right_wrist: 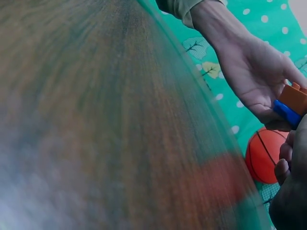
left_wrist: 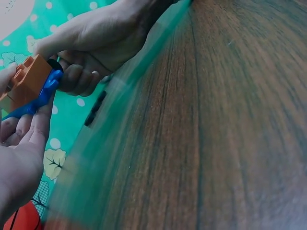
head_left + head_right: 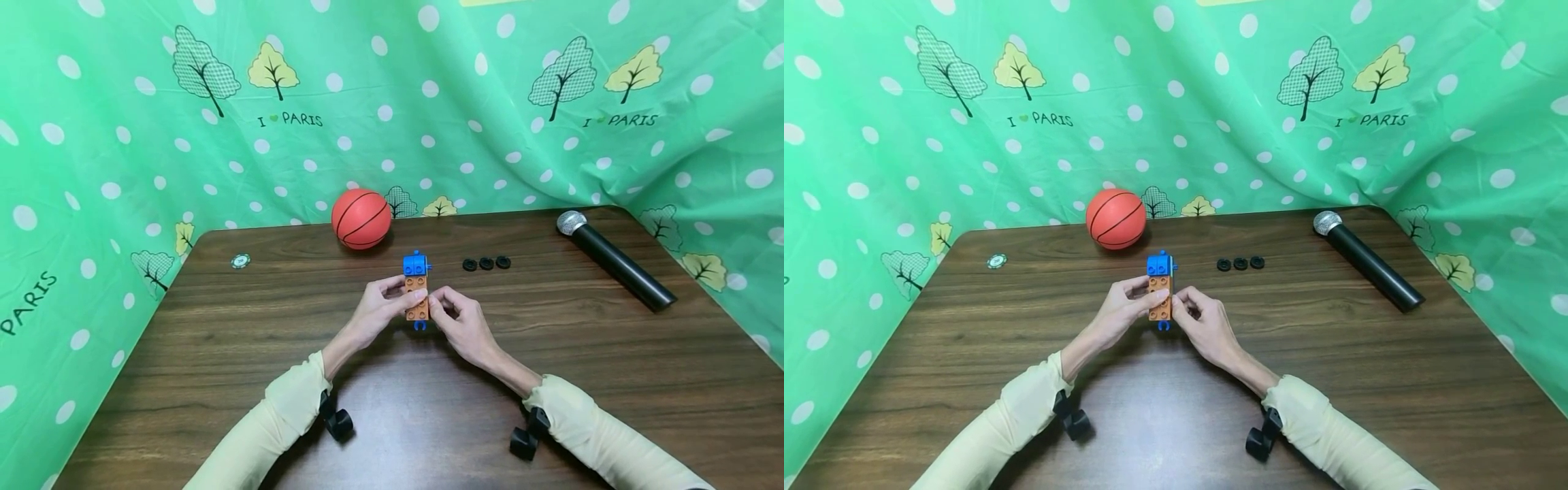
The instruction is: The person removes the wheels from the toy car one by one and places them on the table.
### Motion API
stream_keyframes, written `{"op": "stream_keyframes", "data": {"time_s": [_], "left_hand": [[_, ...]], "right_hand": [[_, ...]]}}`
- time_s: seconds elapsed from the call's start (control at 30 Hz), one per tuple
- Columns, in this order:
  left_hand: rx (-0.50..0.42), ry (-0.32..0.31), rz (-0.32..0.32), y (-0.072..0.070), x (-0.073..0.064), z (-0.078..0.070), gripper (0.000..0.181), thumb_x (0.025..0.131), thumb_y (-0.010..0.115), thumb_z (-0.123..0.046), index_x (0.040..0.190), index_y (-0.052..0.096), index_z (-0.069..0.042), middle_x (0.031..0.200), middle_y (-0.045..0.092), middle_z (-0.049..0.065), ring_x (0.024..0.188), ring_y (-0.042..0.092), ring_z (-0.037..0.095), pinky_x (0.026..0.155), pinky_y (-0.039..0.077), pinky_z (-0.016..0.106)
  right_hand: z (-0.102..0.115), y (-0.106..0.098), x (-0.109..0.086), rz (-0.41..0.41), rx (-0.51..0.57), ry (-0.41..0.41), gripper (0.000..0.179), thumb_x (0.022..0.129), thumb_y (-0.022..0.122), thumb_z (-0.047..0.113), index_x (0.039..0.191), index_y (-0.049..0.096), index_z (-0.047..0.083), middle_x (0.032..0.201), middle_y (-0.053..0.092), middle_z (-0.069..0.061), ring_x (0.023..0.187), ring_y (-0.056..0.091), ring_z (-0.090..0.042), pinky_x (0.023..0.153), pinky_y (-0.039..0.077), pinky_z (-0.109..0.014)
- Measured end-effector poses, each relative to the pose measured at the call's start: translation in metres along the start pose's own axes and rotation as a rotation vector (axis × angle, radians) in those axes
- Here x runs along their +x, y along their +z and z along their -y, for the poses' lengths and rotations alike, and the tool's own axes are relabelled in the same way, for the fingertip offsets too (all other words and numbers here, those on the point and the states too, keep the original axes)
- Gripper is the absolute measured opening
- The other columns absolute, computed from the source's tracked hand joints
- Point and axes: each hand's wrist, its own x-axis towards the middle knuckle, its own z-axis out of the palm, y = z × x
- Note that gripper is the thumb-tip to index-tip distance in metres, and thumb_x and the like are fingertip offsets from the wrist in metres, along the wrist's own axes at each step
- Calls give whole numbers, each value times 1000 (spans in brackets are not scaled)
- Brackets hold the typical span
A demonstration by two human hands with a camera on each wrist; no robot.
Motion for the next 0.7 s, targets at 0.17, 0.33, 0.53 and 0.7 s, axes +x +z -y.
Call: {"op": "stream_keyframes", "data": {"time_s": [0.17, 0.33, 0.53, 0.7], "left_hand": [[-34, -13, 29, -1, 1, 1, 46, 96, 69, -15, 134, 60, 11, 113, 72, 19, 98, 69, 16, 87, 58, 34], [-62, -11, 48, -2, 1, 2, 46, 97, 69, -15, 134, 60, 11, 114, 71, 19, 99, 69, 17, 90, 57, 36], [-75, -6, 66, -2, 1, 2, 45, 97, 69, -16, 133, 61, 11, 113, 71, 17, 98, 69, 17, 88, 58, 35], [-127, -7, 81, -2, 1, 1, 47, 97, 69, -15, 133, 59, 13, 113, 71, 17, 97, 70, 17, 90, 58, 37]], "right_hand": [[-2, -1, 0, 10, 6, -22, 15, 105, 57, 5, 94, 68, 4, 70, 57, 3, 60, 51, -10, 55, 41, -24], [-2, -1, 0, 16, 29, -38, 15, 105, 57, 3, 95, 68, 3, 68, 58, 3, 58, 52, -9, 53, 42, -24], [-1, -2, 0, 1, 28, -64, 15, 103, 58, 1, 94, 69, 3, 68, 61, 0, 57, 54, -9, 52, 44, -23], [0, -3, 0, -8, -2, -93, 14, 102, 60, 1, 93, 70, 5, 68, 62, 3, 58, 56, -10, 53, 46, -23]]}}
